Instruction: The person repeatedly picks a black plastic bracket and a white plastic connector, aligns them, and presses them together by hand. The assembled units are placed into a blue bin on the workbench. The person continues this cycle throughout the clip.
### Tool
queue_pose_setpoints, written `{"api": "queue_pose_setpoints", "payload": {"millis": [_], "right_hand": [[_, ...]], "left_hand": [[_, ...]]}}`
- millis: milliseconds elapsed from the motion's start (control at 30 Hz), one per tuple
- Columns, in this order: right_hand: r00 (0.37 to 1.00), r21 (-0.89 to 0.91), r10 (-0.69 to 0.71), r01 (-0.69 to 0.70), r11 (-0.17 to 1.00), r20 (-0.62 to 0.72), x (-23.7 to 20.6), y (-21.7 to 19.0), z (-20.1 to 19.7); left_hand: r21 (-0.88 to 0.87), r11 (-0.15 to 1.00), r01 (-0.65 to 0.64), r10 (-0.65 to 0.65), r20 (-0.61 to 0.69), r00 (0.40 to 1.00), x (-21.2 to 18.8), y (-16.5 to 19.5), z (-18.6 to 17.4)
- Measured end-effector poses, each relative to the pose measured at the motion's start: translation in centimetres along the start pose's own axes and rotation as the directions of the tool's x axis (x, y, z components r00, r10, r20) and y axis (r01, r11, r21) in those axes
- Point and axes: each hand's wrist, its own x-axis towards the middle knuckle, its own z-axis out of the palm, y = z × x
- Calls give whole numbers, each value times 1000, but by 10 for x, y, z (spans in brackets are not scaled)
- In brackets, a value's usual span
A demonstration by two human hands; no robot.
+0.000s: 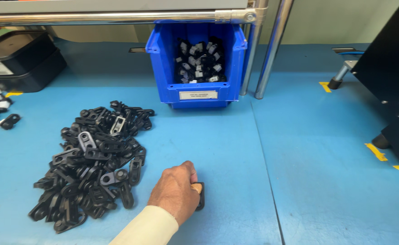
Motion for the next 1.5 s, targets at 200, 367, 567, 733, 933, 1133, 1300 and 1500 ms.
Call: {"api": "queue_pose_setpoints", "payload": {"millis": [200, 367, 567, 733, 933, 1133, 1300, 1500], "right_hand": [[926, 482, -170, -15, 876, 337, -56, -44, 3], [764, 437, -383, 148, 887, 520, -154, -95, 67], [714, 105, -614, 620, 778, 336, -205, -125, 70], [675, 92, -679, 686, 722, 289, -213, -118, 70], [559, 93, -785, 796, 598, 267, -212, -116, 75], [727, 472, -427, 160, 867, 537, -229, -122, 80], [727, 459, -461, 224, 860, 509, -242, -126, 82], [747, 347, -506, 380, 857, 431, -253, -129, 76]], "left_hand": [[-118, 993, 7, -11, -28, 1000, 4, -3, 0], [-286, 957, 53, -69, -44, 997, 7, -5, -3], [-324, 945, -40, -19, -177, 984, 8, -9, 8], [-350, 936, -30, -32, -169, 985, 8, -12, 10], [-690, 719, 83, -158, -46, 986, 10, -6, 18], [-789, 600, 135, -178, 33, 983, 7, 12, 36], [-609, 788, 87, -54, 72, 996, 3, 16, 25], [-343, 936, 78, 17, 266, 964, 8, 21, -2]]}}
